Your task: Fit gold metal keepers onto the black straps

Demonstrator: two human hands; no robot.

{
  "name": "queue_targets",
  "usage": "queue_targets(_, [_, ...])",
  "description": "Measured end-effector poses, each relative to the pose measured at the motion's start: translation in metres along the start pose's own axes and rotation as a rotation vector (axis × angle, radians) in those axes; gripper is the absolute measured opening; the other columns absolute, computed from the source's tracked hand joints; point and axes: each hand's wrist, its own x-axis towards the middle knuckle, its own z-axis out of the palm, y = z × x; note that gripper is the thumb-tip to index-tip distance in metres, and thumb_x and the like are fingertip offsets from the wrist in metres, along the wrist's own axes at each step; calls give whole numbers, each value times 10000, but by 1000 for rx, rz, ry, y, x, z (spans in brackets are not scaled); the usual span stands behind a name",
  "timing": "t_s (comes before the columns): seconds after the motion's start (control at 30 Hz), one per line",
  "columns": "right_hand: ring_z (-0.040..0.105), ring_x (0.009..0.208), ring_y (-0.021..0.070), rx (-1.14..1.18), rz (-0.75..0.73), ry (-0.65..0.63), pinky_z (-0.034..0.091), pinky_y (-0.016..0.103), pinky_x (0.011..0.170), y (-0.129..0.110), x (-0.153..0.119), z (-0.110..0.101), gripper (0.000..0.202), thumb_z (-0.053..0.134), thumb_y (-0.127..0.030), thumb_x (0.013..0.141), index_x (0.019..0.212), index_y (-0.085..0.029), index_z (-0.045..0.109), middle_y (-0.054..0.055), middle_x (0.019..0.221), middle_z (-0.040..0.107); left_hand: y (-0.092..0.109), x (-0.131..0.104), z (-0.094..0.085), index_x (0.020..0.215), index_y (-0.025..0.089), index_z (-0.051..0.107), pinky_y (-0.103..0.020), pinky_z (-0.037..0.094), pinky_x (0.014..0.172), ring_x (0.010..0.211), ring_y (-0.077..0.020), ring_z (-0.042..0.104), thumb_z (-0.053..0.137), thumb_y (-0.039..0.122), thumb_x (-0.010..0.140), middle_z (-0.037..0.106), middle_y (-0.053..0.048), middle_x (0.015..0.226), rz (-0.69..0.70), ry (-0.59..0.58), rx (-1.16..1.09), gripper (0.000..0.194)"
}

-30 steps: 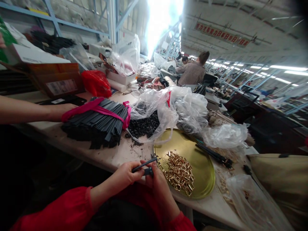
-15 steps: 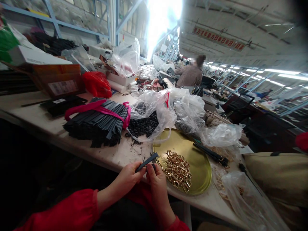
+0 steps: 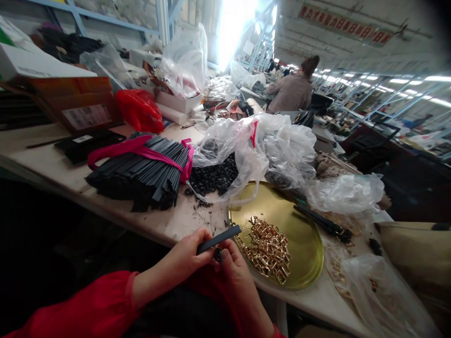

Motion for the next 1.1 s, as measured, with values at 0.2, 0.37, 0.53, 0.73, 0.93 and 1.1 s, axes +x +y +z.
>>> queue_targets(0.2, [467, 585, 83, 238, 95, -99, 347, 198, 577, -3, -1, 1, 232, 678, -383, 717, 774, -171, 603, -27, 646, 565, -7, 3, -3, 647, 184, 501, -214, 279, 491, 552, -133, 468, 536, 465, 742, 547, 31, 591, -61, 28, 254, 299])
queue_targets(0.37, [494, 569, 101, 93, 70, 18, 378, 217, 569, 0, -1, 0, 303, 689, -413, 683, 674, -179, 495, -32, 609, 563, -6, 0, -5, 661, 166, 520, -208, 309, 492, 544, -120, 445, 426, 452, 806, 495, 30, 581, -62, -59, 79, 333])
queue_targets(0.53, [376, 417, 75, -288, -88, 229, 315, 190, 432, 4, 0, -3, 276, 650, -376, 707, 716, -210, 430, -105, 470, 417, 5, -14, -9, 927, 136, 591, -191, 334, 496, 536, -95, 419, 436, 386, 817, 486, 43, 615, -76, -231, -109, 314])
queue_targets(0.73, [506, 601, 121, -577, -208, -48, 400, 229, 564, -8, -17, -2, 76, 515, -262, 769, 773, -190, 541, -21, 660, 567, 14, -29, -11, 936, 112, 605, -201, 371, 529, 577, -104, 469, 535, 394, 747, 536, 16, 679, -171, -319, -262, 346])
queue_targets(0.93, [450, 569, 112, -679, -156, 2, 350, 219, 521, -13, -31, 1, 85, 540, -262, 752, 721, -188, 513, -40, 602, 508, 16, -38, -9, 971, 106, 639, -210, 382, 559, 579, -110, 499, 597, 402, 703, 580, 3, 668, -230, -355, -337, 402])
queue_targets(1.1, [343, 394, 63, -276, 58, -106, 274, 184, 398, -16, -38, 4, 274, 592, -430, 741, 760, -209, 431, -95, 482, 441, 18, -44, -13, 1027, 124, 633, -212, 411, 596, 605, -110, 527, 640, 351, 684, 613, 2, 695, -259, -378, -457, 411])
